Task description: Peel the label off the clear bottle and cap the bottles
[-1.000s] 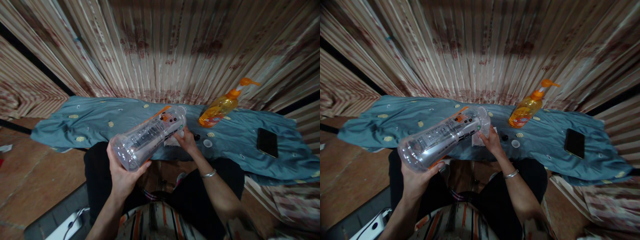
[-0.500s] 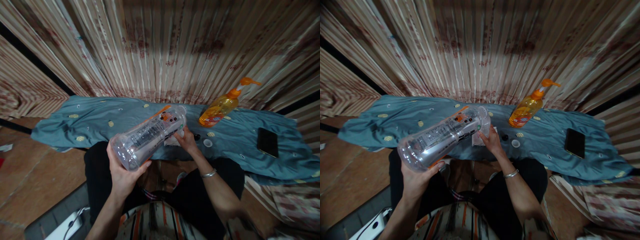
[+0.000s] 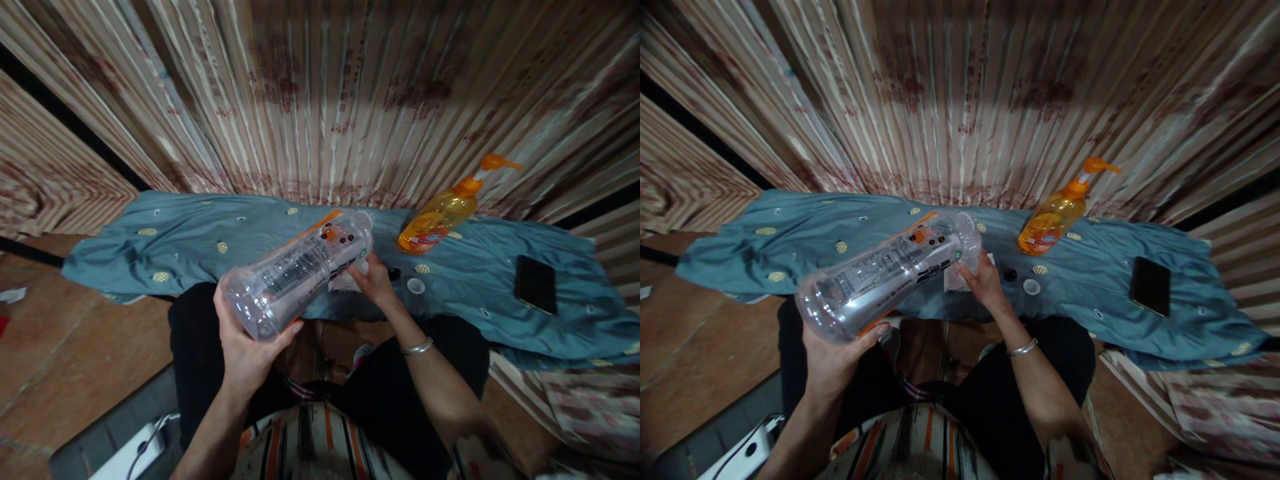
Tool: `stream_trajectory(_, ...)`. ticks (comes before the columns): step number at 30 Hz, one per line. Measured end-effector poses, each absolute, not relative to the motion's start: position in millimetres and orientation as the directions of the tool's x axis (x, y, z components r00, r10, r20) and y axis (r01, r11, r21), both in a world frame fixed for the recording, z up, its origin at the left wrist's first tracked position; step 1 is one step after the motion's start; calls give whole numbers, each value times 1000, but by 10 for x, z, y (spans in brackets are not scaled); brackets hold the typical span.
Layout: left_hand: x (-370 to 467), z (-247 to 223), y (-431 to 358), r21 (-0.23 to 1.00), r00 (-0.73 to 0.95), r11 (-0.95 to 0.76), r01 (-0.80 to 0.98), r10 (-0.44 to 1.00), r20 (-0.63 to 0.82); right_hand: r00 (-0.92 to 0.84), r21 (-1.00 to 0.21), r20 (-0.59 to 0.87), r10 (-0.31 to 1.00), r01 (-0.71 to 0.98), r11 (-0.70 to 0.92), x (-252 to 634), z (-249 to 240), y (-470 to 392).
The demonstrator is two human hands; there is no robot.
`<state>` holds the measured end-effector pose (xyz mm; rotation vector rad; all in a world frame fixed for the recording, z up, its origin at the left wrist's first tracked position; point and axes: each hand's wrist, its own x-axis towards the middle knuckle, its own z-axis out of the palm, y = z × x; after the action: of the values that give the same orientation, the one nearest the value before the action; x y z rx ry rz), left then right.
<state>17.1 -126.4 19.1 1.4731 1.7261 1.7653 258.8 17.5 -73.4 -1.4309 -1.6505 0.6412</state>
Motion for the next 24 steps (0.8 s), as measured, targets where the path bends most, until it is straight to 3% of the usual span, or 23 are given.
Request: stream_trajectory(24,182,212,-1266,906,-484,-211,367,788,380,-8,-810,267,964,540,229,2585,-718,168)
